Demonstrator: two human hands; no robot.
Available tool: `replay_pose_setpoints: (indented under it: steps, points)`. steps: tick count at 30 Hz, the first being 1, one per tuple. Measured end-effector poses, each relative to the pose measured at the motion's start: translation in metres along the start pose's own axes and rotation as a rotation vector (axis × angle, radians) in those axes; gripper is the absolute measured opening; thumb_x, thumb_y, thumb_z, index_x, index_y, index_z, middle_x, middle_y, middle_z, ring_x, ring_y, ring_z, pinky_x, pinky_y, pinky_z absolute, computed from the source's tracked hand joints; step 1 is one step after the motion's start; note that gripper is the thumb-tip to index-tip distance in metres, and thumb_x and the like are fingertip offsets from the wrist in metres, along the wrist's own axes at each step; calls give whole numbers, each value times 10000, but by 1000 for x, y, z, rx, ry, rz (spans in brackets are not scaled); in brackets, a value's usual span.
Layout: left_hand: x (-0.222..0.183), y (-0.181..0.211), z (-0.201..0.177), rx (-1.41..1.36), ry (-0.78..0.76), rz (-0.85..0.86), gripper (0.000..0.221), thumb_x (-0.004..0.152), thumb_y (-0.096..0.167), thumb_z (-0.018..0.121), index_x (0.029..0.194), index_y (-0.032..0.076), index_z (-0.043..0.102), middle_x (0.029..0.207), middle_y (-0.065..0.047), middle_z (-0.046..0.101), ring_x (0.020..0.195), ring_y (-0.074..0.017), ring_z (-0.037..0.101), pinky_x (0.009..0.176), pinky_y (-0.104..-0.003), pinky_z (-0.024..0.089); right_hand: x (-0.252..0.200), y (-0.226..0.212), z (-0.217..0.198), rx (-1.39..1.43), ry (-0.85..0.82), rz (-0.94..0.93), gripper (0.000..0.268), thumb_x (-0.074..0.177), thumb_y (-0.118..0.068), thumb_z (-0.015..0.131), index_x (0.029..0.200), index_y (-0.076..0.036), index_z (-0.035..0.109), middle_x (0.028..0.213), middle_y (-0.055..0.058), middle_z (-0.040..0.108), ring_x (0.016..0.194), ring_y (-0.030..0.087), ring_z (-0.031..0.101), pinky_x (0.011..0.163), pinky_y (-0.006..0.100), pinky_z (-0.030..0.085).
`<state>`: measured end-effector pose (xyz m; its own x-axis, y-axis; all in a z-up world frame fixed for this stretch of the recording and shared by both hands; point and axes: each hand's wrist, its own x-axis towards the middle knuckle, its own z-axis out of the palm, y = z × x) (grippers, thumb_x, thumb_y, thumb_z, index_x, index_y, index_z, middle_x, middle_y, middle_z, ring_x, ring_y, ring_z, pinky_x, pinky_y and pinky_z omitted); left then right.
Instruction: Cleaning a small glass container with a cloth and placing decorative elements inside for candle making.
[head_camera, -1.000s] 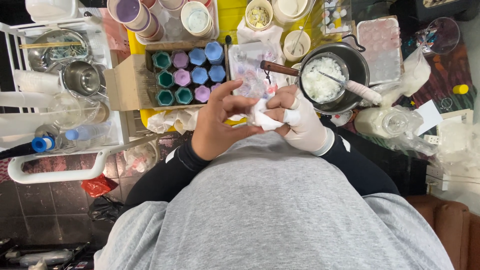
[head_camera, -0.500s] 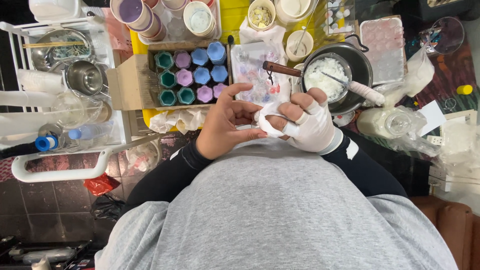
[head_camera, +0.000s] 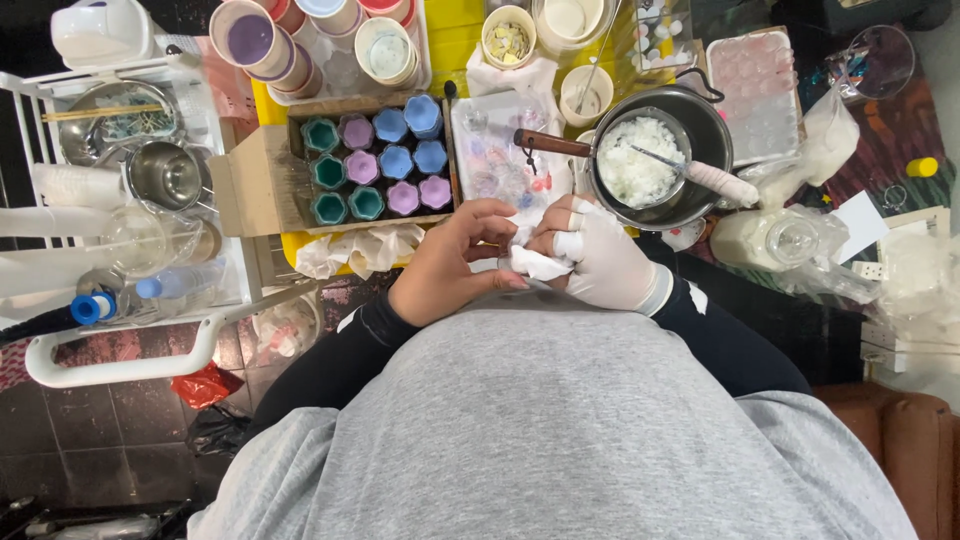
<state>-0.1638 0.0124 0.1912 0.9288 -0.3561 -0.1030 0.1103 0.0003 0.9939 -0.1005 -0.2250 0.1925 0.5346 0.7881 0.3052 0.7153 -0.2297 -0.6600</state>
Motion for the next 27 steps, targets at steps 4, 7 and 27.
replay_pose_setpoints:
  steps: [4, 7, 27]
  points:
    - [9, -3, -11, 261, -10, 133, 566, 865, 127, 810, 1357, 62, 539, 1270, -80, 609, 1171, -214, 634, 1012, -370, 577, -5, -6, -16, -130, 42, 5, 257, 749, -179, 871, 962, -123, 739, 926, 47, 632, 912, 272, 619, 827, 419, 485]
    - [21, -20, -24, 765, 57, 396, 273, 881, 173, 797, 1131, 118, 700, 1136, -68, 695, 1098, -298, 635, 956, -475, 482, -21, -11, -28, -84, 214, 95, 308, 764, -228, 911, 924, -94, 685, 944, 70, 644, 891, 270, 644, 786, 376, 505]
    - [152, -149, -37, 1190, 516, 213, 81, 794, 93, 755, 828, 166, 750, 1070, -77, 574, 1028, -340, 548, 872, -467, 462, -106, -34, -50, 596, 447, 656, 156, 921, -61, 762, 1055, -15, 696, 918, -5, 659, 783, 70, 655, 689, 219, 526]
